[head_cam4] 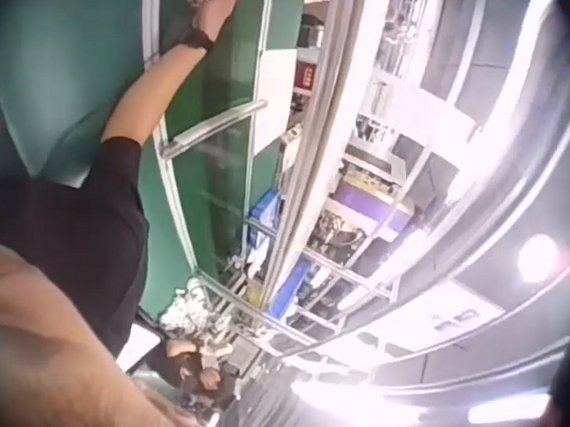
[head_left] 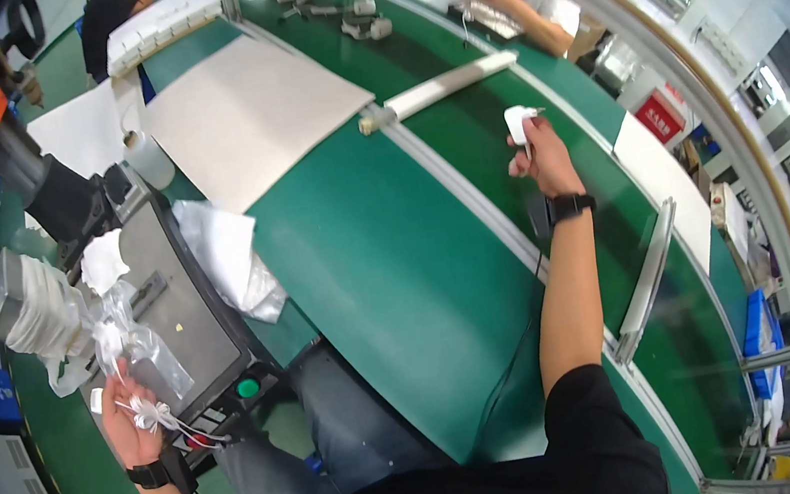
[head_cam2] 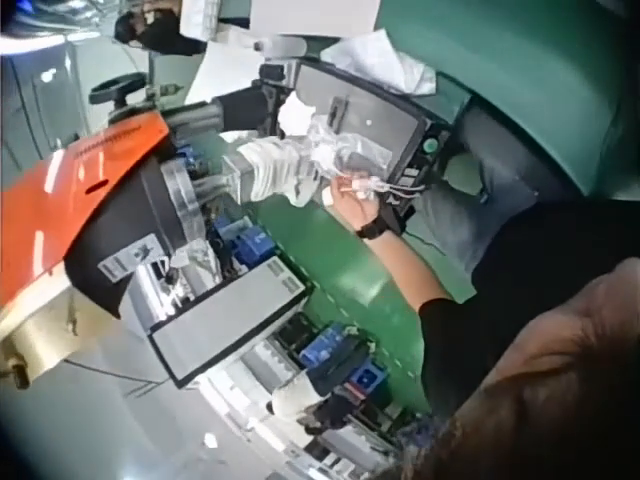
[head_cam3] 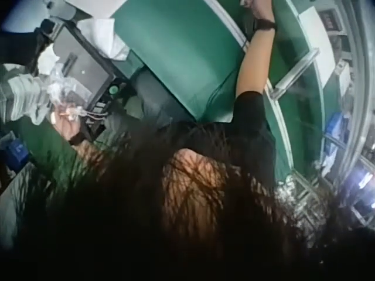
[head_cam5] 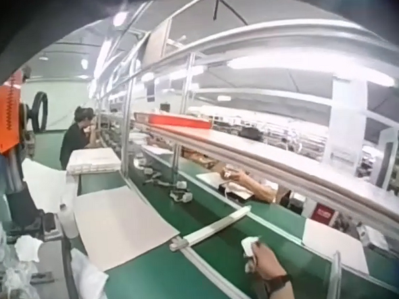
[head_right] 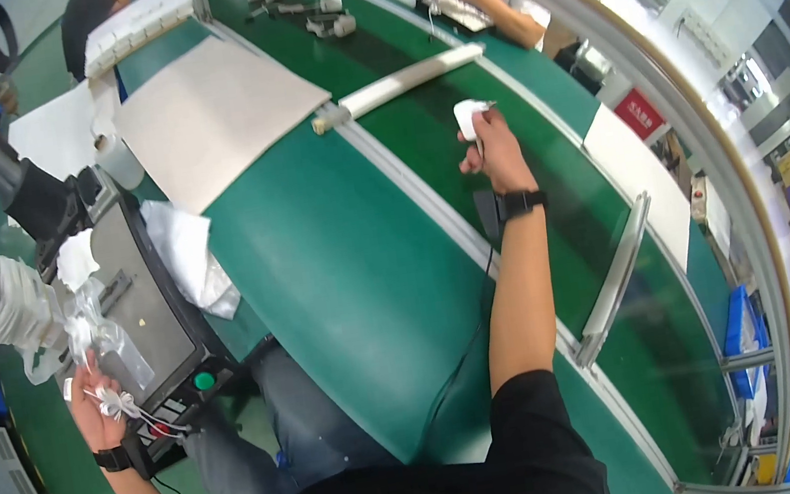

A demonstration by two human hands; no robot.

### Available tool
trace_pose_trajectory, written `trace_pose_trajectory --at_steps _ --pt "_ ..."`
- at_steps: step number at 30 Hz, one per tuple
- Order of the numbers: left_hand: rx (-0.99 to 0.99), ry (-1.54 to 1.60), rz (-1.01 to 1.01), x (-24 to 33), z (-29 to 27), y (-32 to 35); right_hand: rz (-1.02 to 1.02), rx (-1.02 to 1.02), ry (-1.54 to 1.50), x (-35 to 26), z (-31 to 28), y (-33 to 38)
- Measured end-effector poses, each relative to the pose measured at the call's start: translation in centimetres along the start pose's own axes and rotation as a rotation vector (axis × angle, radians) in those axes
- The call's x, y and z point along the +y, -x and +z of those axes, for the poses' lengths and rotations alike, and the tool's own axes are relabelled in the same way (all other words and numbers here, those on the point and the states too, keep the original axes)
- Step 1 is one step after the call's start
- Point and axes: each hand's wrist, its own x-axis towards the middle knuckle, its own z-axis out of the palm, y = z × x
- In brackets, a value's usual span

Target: Placing white electronic components into plastic bags and using an automated bagging machine to seal them.

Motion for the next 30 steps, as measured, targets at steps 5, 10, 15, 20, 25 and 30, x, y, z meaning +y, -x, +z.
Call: trace_pose_trajectory --at_steps 5,10,15,20,25,30 --pt "-0.095 0.004 0.085 -2.6 0.3 3.5 -0.167 -0.268 -0.092 -9.0 7.2 8.4" --pt "-0.251 0.250 0.407 -6.0 3.2 11.2 -0.486 -0.679 -0.111 -11.8 16.4 17.3" --pt "-0.534 0.369 0.398 -6.1 4.4 12.8 -0.371 -1.310 0.162 -8.4 28.2 18.3" --pt "-0.534 0.397 0.290 -6.0 1.0 17.1 0.036 -1.101 -0.005 0.1 47.6 21.7" --pt "-0.274 0.253 0.316 -6.8 -2.9 20.9 -0.869 -0.731 0.657 0.1 55.8 22.6" --pt "0.082 0.130 0.363 -9.9 -7.5 22.6 -0.990 -0.624 1.075 0.5 59.5 23.5"
